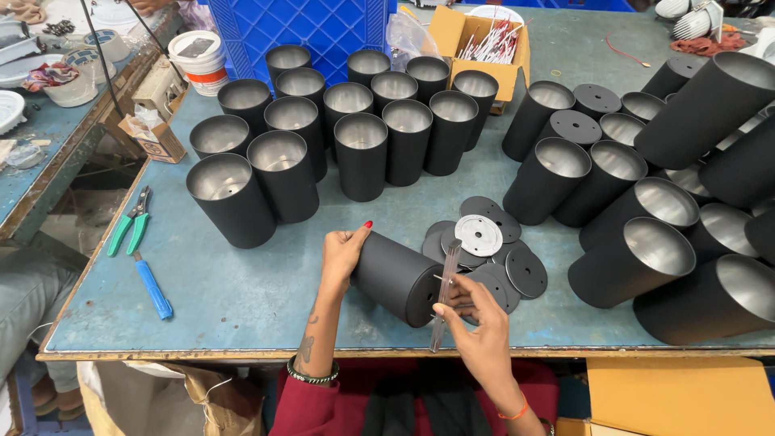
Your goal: The person repeatedly picks up black cylindrical containers and uses a metal tool to press circular discs into the open ends. The person handles the cylinders one at a time, inserts the discs, and places the finished units back on the table. The process is repeated continuously throughout the clip.
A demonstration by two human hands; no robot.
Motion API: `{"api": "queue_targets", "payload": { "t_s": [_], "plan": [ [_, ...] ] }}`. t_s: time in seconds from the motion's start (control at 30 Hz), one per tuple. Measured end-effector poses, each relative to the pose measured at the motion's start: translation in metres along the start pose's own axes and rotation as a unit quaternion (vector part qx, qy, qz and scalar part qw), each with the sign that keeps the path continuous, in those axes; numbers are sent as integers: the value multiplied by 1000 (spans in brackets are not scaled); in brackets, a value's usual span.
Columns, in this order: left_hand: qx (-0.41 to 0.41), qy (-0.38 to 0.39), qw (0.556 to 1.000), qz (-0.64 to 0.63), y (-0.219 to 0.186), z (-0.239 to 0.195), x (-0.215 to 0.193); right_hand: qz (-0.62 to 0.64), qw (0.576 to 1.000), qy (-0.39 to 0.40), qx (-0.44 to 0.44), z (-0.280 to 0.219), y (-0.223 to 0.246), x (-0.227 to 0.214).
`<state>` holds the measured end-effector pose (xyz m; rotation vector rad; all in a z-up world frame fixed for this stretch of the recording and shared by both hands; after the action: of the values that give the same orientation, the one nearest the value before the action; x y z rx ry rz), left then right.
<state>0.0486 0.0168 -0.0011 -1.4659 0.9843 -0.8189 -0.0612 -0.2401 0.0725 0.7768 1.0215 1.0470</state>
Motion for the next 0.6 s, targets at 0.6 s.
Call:
{"api": "queue_targets", "payload": {
  "t_s": [0.6],
  "plan": [
    [-4, 13, 996, 93, 12, 30, 5, -237, 855, 57, -458, -14, 42, 28]
  ]
}}
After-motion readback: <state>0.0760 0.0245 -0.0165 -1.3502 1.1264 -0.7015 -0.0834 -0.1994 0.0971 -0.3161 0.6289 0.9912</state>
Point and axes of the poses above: each hand's wrist, its own z-axis towards the middle knuckle, its own x-axis out of the palm, y = z × x, the point moved 6 cm from there along z, towards the middle knuckle, and after that the axes turned 4 degrees about -y, right-handed, at the moved point
